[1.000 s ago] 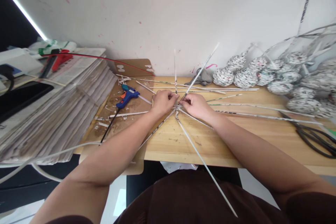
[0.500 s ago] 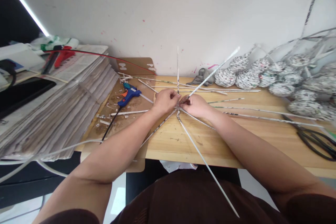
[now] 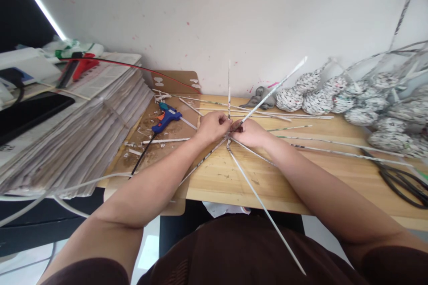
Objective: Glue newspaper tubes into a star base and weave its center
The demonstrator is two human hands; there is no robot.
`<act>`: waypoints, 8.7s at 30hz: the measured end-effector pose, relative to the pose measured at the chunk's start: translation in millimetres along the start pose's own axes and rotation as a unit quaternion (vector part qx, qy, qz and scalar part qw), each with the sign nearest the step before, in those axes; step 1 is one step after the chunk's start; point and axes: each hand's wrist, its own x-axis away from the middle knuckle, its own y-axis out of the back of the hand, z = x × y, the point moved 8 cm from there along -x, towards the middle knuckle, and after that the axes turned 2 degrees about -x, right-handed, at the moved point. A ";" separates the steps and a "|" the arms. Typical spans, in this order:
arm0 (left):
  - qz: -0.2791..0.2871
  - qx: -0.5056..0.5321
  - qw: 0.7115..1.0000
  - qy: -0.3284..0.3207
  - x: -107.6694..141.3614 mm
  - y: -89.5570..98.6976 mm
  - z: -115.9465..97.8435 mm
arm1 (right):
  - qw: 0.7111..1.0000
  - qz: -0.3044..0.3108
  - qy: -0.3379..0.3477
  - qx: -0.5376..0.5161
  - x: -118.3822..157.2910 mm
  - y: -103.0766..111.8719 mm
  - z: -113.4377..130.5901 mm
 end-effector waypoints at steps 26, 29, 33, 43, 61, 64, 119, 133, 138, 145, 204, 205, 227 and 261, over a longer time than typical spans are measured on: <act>-0.076 0.049 0.991 -0.099 5.3 23.6 -17.8 | 0.983 0.046 0.044 -0.171 7.8 18.9 -12.1; -0.064 0.001 0.994 -0.086 3.4 26.5 -14.9 | 0.977 0.018 0.046 -0.206 8.1 31.9 -14.8; 0.064 0.011 0.997 -0.043 -2.6 6.2 -2.5 | 0.974 -0.003 0.058 -0.219 10.1 43.6 -11.4; 0.148 0.211 0.966 -0.031 3.8 -7.1 -10.6 | 0.955 -0.251 0.111 -0.114 41.8 93.2 11.7; 0.083 0.115 0.985 -0.102 13.3 10.7 -35.5 | 0.985 -0.098 0.137 0.033 45.6 77.6 20.9; 0.082 0.141 0.983 -0.082 13.5 10.7 -33.5 | 0.983 -0.091 0.148 0.054 46.4 74.0 24.7; -0.029 -0.025 0.978 -0.203 19.6 20.2 -44.3 | 0.991 -0.066 0.110 0.034 49.0 89.6 5.0; 0.009 -0.017 0.975 -0.221 22.7 19.7 -52.2 | 0.984 -0.135 0.110 0.035 46.3 69.3 22.1; 0.051 0.083 0.984 -0.147 20.3 11.2 -40.3 | 0.991 -0.054 0.122 0.000 43.3 58.5 21.1; 0.064 0.142 0.982 -0.107 19.0 8.5 -34.9 | 0.990 -0.066 0.128 0.007 44.7 71.8 14.5; -0.070 0.464 0.881 -0.068 -5.3 82.1 -87.2 | 0.841 -0.425 0.332 0.038 118.2 120.0 75.8; -0.070 0.480 0.872 -0.065 -6.6 81.4 -88.8 | 0.841 -0.427 0.330 0.028 119.5 121.0 75.8; -0.084 0.624 0.773 0.071 -0.7 31.9 -94.3 | 0.828 0.374 0.105 -0.404 81.9 -52.1 67.1; -0.006 0.525 0.842 0.124 0.9 -17.6 3.3 | 0.868 0.036 -0.036 -0.493 28.6 44.4 -17.8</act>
